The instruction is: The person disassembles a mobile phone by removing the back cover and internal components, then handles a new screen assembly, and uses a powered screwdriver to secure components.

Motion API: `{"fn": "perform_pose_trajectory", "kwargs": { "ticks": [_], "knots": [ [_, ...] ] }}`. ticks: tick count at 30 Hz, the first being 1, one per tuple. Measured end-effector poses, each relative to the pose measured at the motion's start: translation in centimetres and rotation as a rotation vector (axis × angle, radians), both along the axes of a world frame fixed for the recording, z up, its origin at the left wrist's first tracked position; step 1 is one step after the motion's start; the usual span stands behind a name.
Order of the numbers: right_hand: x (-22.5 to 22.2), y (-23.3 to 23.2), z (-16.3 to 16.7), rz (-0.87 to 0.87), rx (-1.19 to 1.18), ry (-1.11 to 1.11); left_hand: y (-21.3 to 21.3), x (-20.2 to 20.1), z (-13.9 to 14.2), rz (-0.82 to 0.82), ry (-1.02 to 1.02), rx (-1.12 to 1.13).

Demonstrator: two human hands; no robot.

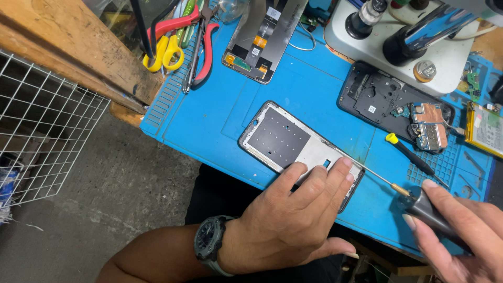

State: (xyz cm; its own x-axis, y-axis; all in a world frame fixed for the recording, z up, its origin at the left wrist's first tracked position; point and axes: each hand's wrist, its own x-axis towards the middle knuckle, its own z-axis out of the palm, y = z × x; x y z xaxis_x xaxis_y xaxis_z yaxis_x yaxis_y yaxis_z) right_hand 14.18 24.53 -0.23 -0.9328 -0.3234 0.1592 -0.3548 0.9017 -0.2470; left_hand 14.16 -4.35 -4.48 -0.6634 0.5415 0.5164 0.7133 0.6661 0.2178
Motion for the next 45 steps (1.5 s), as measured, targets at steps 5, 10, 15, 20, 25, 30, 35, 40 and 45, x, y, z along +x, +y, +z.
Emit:
{"fn": "perform_pose_trajectory", "kwargs": {
  "ticks": [5,10,15,20,25,30,35,40,45],
  "knots": [
    [-0.6,-0.1,0.3,0.043,0.048,-0.003,0.3,-0.1,-0.1,-0.011,-0.017,0.011],
    [-1.6,-1.5,0.9,0.064,0.059,-0.022,0.0,-0.1,0.1,0.002,0.003,0.002],
    [-1.3,0.3,0.2,0.035,0.008,-0.052,-0.5,-0.5,0.9,-0.047,-0.058,0.117],
    [0.0,4.5,-2.2,-0.184,-0.174,-0.066,-1.7,-2.2,2.5,-0.039,-0.12,0.308],
    [0.5,5.9,-4.3,-0.108,-0.215,0.066,-2.0,-5.4,3.0,0.049,-0.159,0.178],
    [0.2,5.1,-4.8,0.032,-0.227,0.171,-1.9,-6.6,2.4,0.003,-0.158,0.231],
    [0.4,4.4,-5.4,0.106,-0.241,0.249,-2.1,-6.6,2.1,0.017,-0.118,0.209],
    [0.6,4.0,-5.7,0.1,-0.258,0.257,-2.1,-6.5,2.0,0.037,-0.11,0.199],
    [0.4,4.1,-5.7,0.121,-0.199,0.296,-1.8,-6.8,2.2,0.072,-0.148,0.151]
  ]
}}
